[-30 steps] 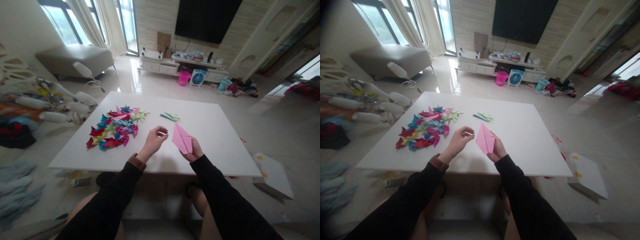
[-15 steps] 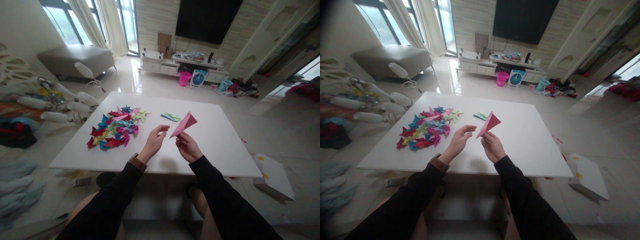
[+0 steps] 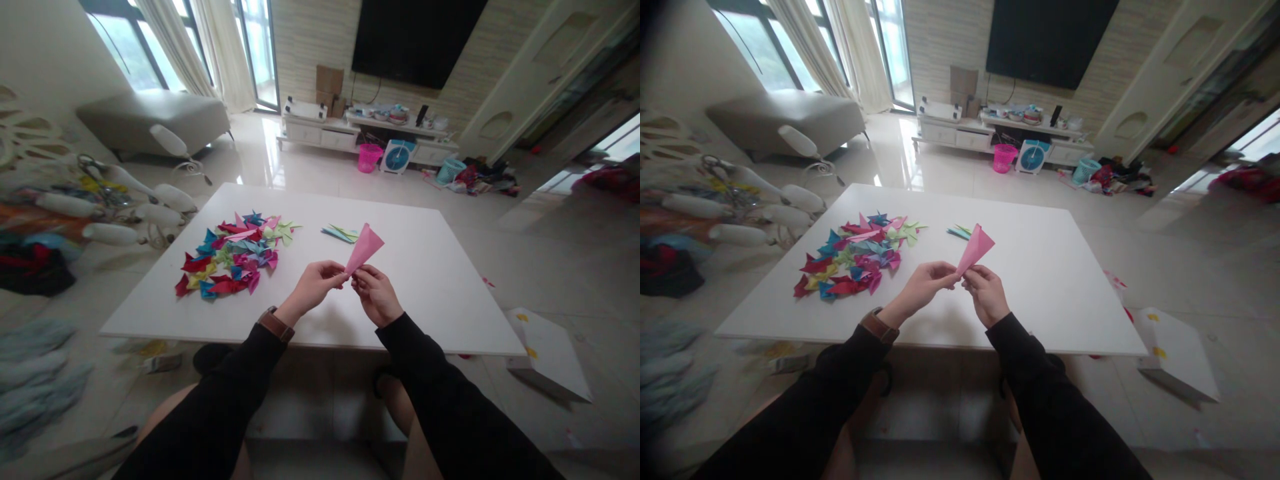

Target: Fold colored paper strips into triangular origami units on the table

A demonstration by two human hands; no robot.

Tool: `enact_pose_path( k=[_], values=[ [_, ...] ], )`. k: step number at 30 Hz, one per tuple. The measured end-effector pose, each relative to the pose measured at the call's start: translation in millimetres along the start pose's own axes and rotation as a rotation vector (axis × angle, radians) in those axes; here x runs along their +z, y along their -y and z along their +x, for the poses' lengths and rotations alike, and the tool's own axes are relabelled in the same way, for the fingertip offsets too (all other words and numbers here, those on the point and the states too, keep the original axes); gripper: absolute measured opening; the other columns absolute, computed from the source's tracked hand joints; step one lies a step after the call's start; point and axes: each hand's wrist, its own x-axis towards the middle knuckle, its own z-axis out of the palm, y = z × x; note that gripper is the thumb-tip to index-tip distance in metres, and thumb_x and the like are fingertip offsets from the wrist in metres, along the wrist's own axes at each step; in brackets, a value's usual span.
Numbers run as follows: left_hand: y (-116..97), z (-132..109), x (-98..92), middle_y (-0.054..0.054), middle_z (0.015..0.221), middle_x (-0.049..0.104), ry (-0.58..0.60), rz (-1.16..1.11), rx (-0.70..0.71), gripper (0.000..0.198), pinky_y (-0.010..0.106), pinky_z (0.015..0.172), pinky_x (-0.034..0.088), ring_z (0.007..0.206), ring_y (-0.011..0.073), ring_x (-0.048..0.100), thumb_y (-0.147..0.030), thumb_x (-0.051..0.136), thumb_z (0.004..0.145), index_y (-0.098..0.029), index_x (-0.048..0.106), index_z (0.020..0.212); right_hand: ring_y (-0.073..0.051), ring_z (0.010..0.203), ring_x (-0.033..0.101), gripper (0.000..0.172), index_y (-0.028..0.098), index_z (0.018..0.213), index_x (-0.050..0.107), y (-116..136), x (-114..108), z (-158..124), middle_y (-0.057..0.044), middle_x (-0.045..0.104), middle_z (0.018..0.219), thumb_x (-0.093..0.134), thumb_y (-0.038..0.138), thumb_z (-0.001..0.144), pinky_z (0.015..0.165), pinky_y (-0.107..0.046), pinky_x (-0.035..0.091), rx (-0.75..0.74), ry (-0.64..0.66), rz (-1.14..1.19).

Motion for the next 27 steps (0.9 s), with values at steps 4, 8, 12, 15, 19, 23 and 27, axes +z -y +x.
enact_pose_path(
  k=[4, 8, 12, 15, 19, 23, 27],
  values=[
    [-0.5, 0.6, -0.9, 0.006, 0.078, 0.073, -0.052, 0.01, -0.004, 0.03, 0.03, 0.067, 0.053, 0.069, 0.0151, 0.063, -0.037, 0.081, 0.072, -0.014, 0.074, 0.088, -0.01, 0.059, 0.06, 0.026, 0.02, 0.081, 0.067, 5.2, 2.7, -2.5, 0.002, 0.069, 0.075, 0.083, 0.031, 0.064, 0.057, -0.023, 0.045, 0.018, -0.033, 0.043],
    [-2.3, 0.1, -1.5, 0.007, 0.079, 0.073, -0.066, 0.014, -0.022, 0.028, 0.029, 0.068, 0.053, 0.073, 0.016, 0.064, -0.037, 0.08, 0.073, -0.014, 0.075, 0.088, -0.009, 0.061, 0.06, 0.03, 0.023, 0.087, 0.065, 9.7, 4.2, -3.7, 0.003, 0.07, 0.087, 0.081, 0.039, 0.068, 0.054, -0.023, 0.042, 0.006, -0.063, 0.055],
    [-2.5, -0.2, -2.2, 0.007, 0.079, 0.072, -0.04, 0.035, -0.03, 0.026, 0.028, 0.069, 0.052, 0.073, 0.0154, 0.063, -0.036, 0.078, 0.074, -0.014, 0.076, 0.089, -0.008, 0.06, 0.056, 0.034, 0.023, 0.082, 0.061, 7.8, 2.8, -2.2, 0.006, 0.066, 0.078, 0.087, 0.032, 0.062, 0.054, -0.022, 0.041, -0.039, -0.105, 0.043],
    [-0.8, 0.3, -3.1, 0.005, 0.078, 0.07, -0.045, 0.035, -0.041, 0.026, 0.028, 0.067, 0.051, 0.071, 0.0143, 0.061, -0.036, 0.077, 0.075, -0.015, 0.076, 0.089, -0.008, 0.058, 0.053, 0.031, 0.022, 0.078, 0.062, 4.7, 0.2, 0.5, 0.006, 0.066, 0.074, 0.087, 0.028, 0.059, 0.053, -0.023, 0.04, -0.066, -0.168, 0.039],
    [0.4, 0.7, -4.8, 0.003, 0.073, 0.067, -0.094, 0.045, -0.05, 0.027, 0.028, 0.065, 0.051, 0.066, 0.0131, 0.06, -0.038, 0.077, 0.075, -0.014, 0.075, 0.087, -0.01, 0.059, 0.054, 0.028, 0.02, 0.074, 0.066, 3.1, -2.1, 3.0, 0.003, 0.066, 0.068, 0.087, 0.029, 0.059, 0.053, -0.025, 0.039, -0.112, -0.177, 0.014],
    [1.2, 1.2, -7.0, 0.005, 0.079, 0.07, -0.164, 0.019, -0.067, 0.027, 0.029, 0.069, 0.053, 0.068, 0.0134, 0.063, -0.036, 0.079, 0.073, -0.013, 0.074, 0.087, -0.011, 0.061, 0.057, 0.029, 0.018, 0.073, 0.068, 2.9, -2.9, 4.0, 0.001, 0.067, 0.07, 0.089, 0.03, 0.058, 0.053, -0.024, 0.04, -0.136, -0.203, 0.037],
    [4.9, 2.7, -9.2, 0.005, 0.071, 0.071, -0.231, -0.019, -0.078, 0.027, 0.032, 0.07, 0.055, 0.065, 0.0151, 0.065, -0.032, 0.082, 0.068, -0.014, 0.073, 0.086, -0.01, 0.059, 0.057, 0.031, 0.017, 0.071, 0.068, 1.2, -4.1, 5.6, 0.001, 0.066, 0.067, 0.091, 0.029, 0.055, 0.051, -0.024, 0.04, -0.156, -0.258, 0.038]
  ],
)
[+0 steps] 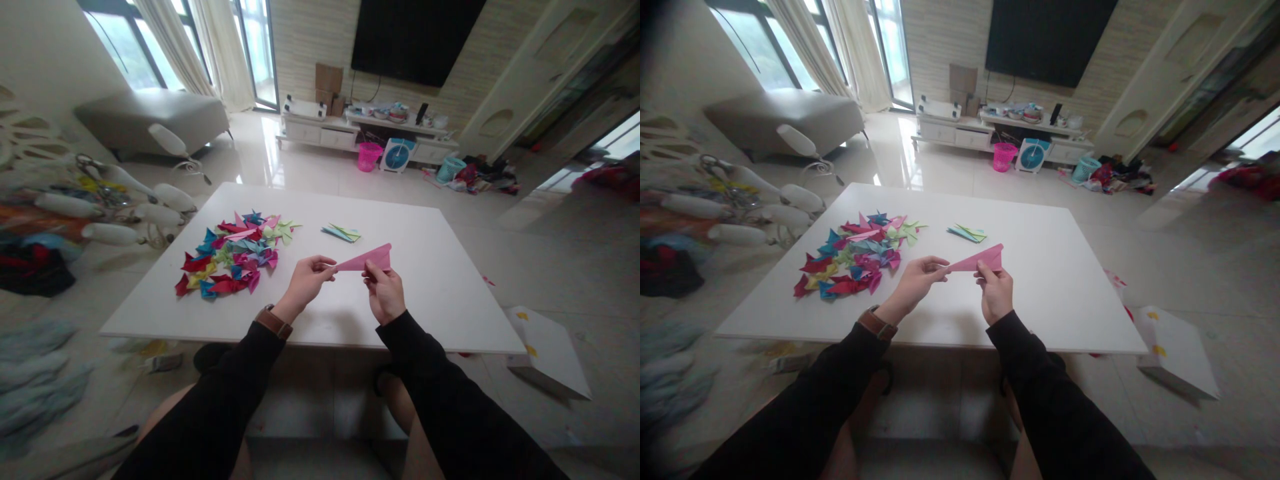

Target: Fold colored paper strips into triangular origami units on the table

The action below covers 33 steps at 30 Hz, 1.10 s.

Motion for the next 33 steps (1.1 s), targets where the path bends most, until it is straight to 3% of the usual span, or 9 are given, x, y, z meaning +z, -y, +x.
enact_pose_path(
  k=[10, 16, 24, 28, 33],
  values=[
    [-1.1, -0.7, -2.3, 0.007, 0.071, 0.074, -0.019, -0.073, -0.059, 0.029, 0.035, 0.074, 0.057, 0.067, 0.0192, 0.072, -0.028, 0.084, 0.067, -0.014, 0.07, 0.089, -0.011, 0.061, 0.06, 0.029, 0.019, 0.075, 0.067, -3.5, -4.8, 4.0, 0.002, 0.066, 0.067, 0.089, 0.032, 0.061, 0.057, -0.025, 0.045, -0.108, 0.026, -0.048],
    [-2.1, 0.4, -3.8, 0.005, 0.067, 0.073, -0.068, -0.055, -0.05, 0.026, 0.033, 0.071, 0.057, 0.063, 0.0177, 0.07, -0.027, 0.082, 0.068, -0.015, 0.068, 0.086, -0.012, 0.067, 0.062, 0.024, 0.019, 0.075, 0.068, -1.7, -4.8, 3.1, 0.002, 0.067, 0.069, 0.086, 0.025, 0.061, 0.065, -0.026, 0.048, -0.082, 0.07, -0.066],
    [-2.8, 1.0, -4.7, 0.004, 0.067, 0.072, -0.09, -0.049, -0.043, 0.025, 0.033, 0.073, 0.057, 0.063, 0.0169, 0.07, -0.027, 0.081, 0.069, -0.015, 0.068, 0.086, -0.012, 0.067, 0.064, 0.015, 0.019, 0.07, 0.064, 2.6, -2.9, 1.2, 0.003, 0.065, 0.065, 0.074, 0.015, 0.06, 0.061, -0.022, 0.046, -0.029, 0.059, -0.022],
    [-4.4, -0.5, -4.3, 0.004, 0.067, 0.072, -0.097, -0.041, -0.046, 0.025, 0.032, 0.072, 0.057, 0.064, 0.0166, 0.07, -0.027, 0.081, 0.068, -0.015, 0.067, 0.086, -0.014, 0.067, 0.067, 0.011, 0.02, 0.07, 0.062, 5.0, -1.6, 1.2, 0.002, 0.065, 0.066, 0.07, 0.018, 0.062, 0.057, -0.022, 0.046, 0.008, 0.042, -0.003],
    [-6.2, -1.3, -3.3, 0.003, 0.067, 0.071, -0.102, -0.017, -0.038, 0.023, 0.03, 0.07, 0.056, 0.063, 0.0158, 0.07, -0.025, 0.078, 0.068, -0.014, 0.067, 0.086, -0.013, 0.066, 0.065, 0.02, 0.02, 0.072, 0.064, 3.6, -1.3, 1.6, 0.003, 0.066, 0.068, 0.079, 0.024, 0.061, 0.056, -0.022, 0.044, 0.001, 0.048, -0.018]
  ],
)
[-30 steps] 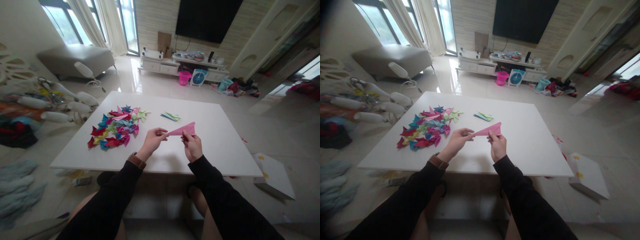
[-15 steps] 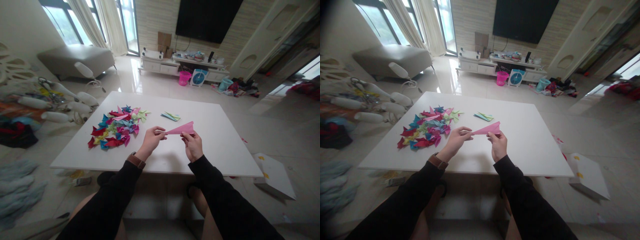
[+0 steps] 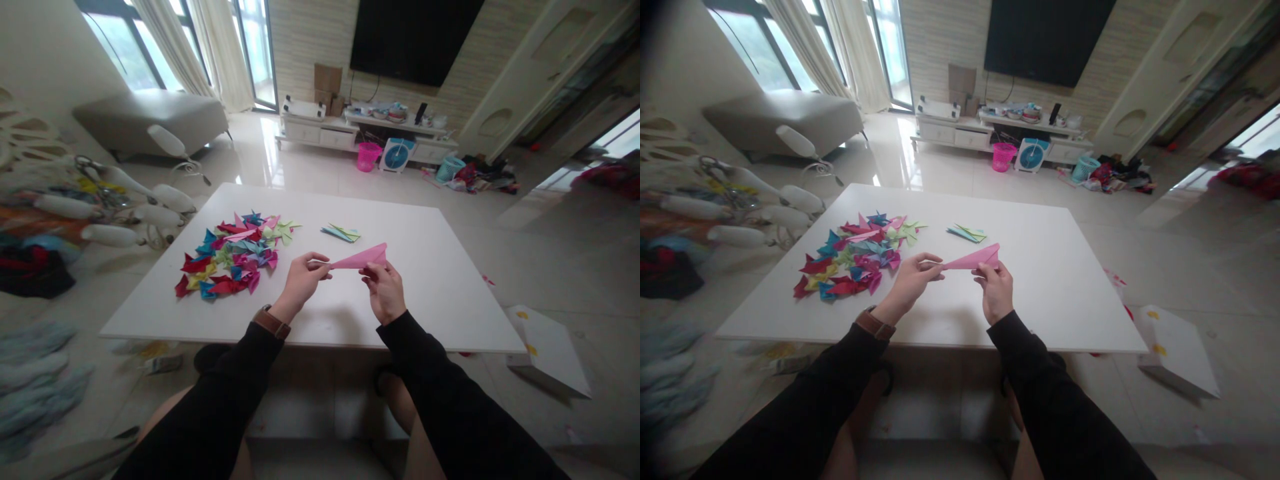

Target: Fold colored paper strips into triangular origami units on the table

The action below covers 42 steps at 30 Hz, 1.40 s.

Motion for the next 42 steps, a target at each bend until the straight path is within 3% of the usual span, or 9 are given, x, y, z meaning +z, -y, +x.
enact_pose_path(
  k=[12, 18, 24, 33, 37, 39, 42],
  values=[
    [-4, -1, 0.9, 0.003, 0.069, 0.072, 0.004, -0.009, 0.012, 0.029, 0.028, 0.069, 0.055, 0.064, 0.0147, 0.069, -0.029, 0.081, 0.067, -0.014, 0.066, 0.086, -0.011, 0.063, 0.056, 0.029, 0.019, 0.078, 0.067, -3, -3, 0, 0.004, 0.065, 0.07, 0.085, 0.028, 0.057, 0.059, -0.025, 0.038, -0.062, 0.014, -0.16],
    [-4, -2, 1.0, 0.002, 0.066, 0.07, 0.021, 0.009, 0.047, 0.028, 0.027, 0.065, 0.054, 0.06, 0.0135, 0.066, -0.028, 0.08, 0.067, -0.015, 0.065, 0.085, -0.011, 0.062, 0.054, 0.026, 0.021, 0.074, 0.063, 0, -3, 2, 0.005, 0.062, 0.068, 0.079, 0.039, 0.067, 0.057, -0.024, 0.035, -0.063, -0.005, -0.116],
    [-9, -3, 0.8, 0.003, 0.066, 0.072, 0.037, 0.045, 0.037, 0.028, 0.025, 0.059, 0.05, 0.056, 0.0138, 0.065, -0.028, 0.081, 0.066, -0.014, 0.066, 0.085, -0.01, 0.064, 0.052, 0.029, 0.02, 0.07, 0.061, 3, -8, 8, 0.005, 0.062, 0.069, 0.085, 0.034, 0.06, 0.059, -0.023, 0.037, -0.068, -0.017, -0.089],
    [-24, -5, -9.0, 0.005, 0.07, 0.075, 0.064, 0.064, -0.004, 0.028, 0.025, 0.061, 0.049, 0.06, 0.0156, 0.069, -0.025, 0.078, 0.07, -0.015, 0.064, 0.091, -0.01, 0.061, 0.048, 0.026, 0.02, 0.068, 0.063, -2, -13, 20, 0.005, 0.058, 0.064, 0.085, 0.035, 0.065, 0.058, -0.024, 0.038, -0.203, 0.026, -0.15],
    [-23, -2, -15.9, 0.004, 0.067, 0.073, 0.037, 0.099, 0.047, 0.024, 0.022, 0.057, 0.045, 0.059, 0.0158, 0.068, -0.023, 0.077, 0.071, -0.016, 0.061, 0.088, -0.011, 0.062, 0.051, 0.026, 0.02, 0.073, 0.067, -1, -14, 20, 0.003, 0.062, 0.069, 0.085, 0.036, 0.064, 0.057, -0.024, 0.039, -0.154, 0.074, -0.144],
    [-22, 0, -19.8, 0.005, 0.072, 0.073, 0.05, 0.126, 0.063, 0.023, 0.022, 0.056, 0.044, 0.059, 0.0157, 0.069, -0.023, 0.074, 0.073, -0.016, 0.062, 0.092, -0.011, 0.063, 0.052, 0.027, 0.02, 0.075, 0.069, -2, -17, 21, 0.002, 0.063, 0.07, 0.086, 0.037, 0.063, 0.057, -0.024, 0.041, -0.137, 0.096, -0.152],
    [-21, 5, -25.5, 0.008, 0.094, 0.072, -0.013, 0.181, 0.089, 0.023, 0.022, 0.054, 0.045, 0.057, 0.0126, 0.067, -0.027, 0.068, 0.08, -0.015, 0.063, 0.098, -0.011, 0.063, 0.055, 0.028, 0.019, 0.076, 0.069, -8, -26, 28, 0.002, 0.065, 0.072, 0.087, 0.037, 0.063, 0.057, -0.024, 0.045, -0.142, 0.054, -0.18]
  ],
)
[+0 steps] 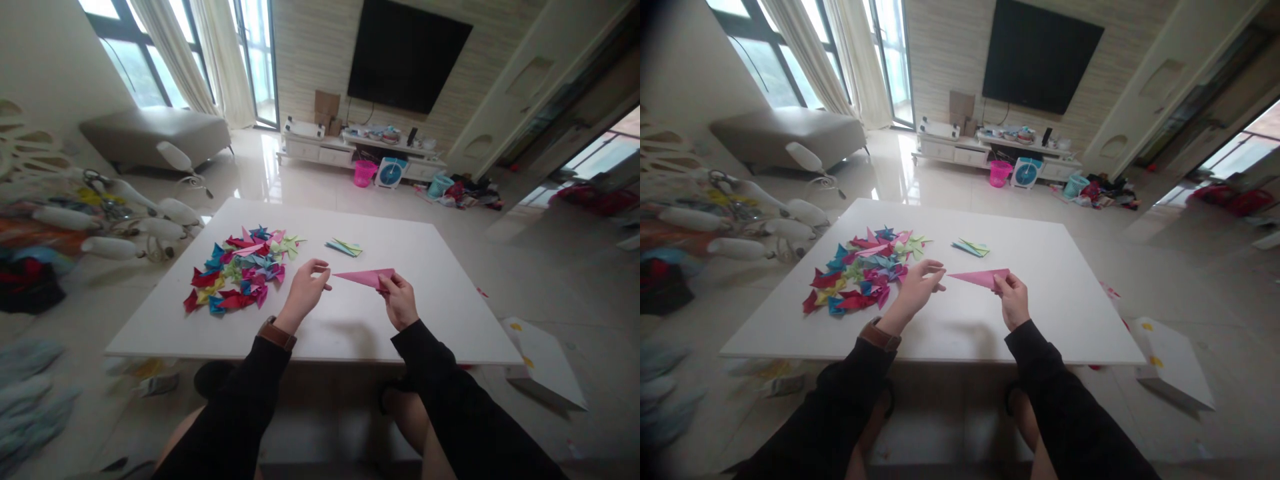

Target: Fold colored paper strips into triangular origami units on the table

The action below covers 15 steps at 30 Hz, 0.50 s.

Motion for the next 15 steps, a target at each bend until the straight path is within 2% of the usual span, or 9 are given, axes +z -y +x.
enact_pose_path(
  k=[2, 5, 9, 15],
  values=[
    [0, 2, -3.2, 0.009, 0.107, 0.068, -0.062, 0.034, -0.007, 0.02, 0.023, 0.055, 0.047, 0.058, 0.0105, 0.067, -0.027, 0.062, 0.083, -0.015, 0.063, 0.1, -0.012, 0.063, 0.058, 0.028, 0.02, 0.076, 0.067, -10, -4, 9, 0.001, 0.067, 0.073, 0.086, 0.036, 0.062, 0.056, -0.024, 0.046, 0.047, -0.095, -0.019],
    [-1, 3, -6.7, 0.009, 0.11, 0.064, -0.058, 0.052, -0.022, 0.018, 0.023, 0.058, 0.048, 0.062, 0.0106, 0.067, -0.025, 0.058, 0.084, -0.015, 0.062, 0.099, -0.013, 0.059, 0.06, 0.025, 0.021, 0.075, 0.063, -30, -2, 32, 0.001, 0.067, 0.07, 0.081, 0.032, 0.062, 0.051, -0.023, 0.046, 0.146, -0.199, -0.072],
    [-5, -1, -8.4, 0.008, 0.11, 0.064, -0.026, 0.051, 0.011, 0.018, 0.024, 0.061, 0.048, 0.068, 0.0116, 0.067, -0.023, 0.058, 0.083, -0.016, 0.062, 0.099, -0.01, 0.055, 0.06, 0.021, 0.02, 0.074, 0.061, -51, 17, 77, 0.002, 0.064, 0.065, 0.077, 0.027, 0.064, 0.05, -0.02, 0.045, 0.165, -0.197, -0.146],
    [-8, -3, -9.8, 0.007, 0.107, 0.064, -0.002, 0.057, 0.013, 0.016, 0.026, 0.067, 0.047, 0.07, 0.012, 0.065, -0.02, 0.056, 0.082, -0.017, 0.062, 0.097, -0.01, 0.051, 0.056, 0.027, 0.021, 0.073, 0.054, -69, 52, 152, 0.005, 0.058, 0.057, 0.078, 0.032, 0.068, 0.047, -0.019, 0.042, 0.131, -0.175, -0.336]
  ],
)
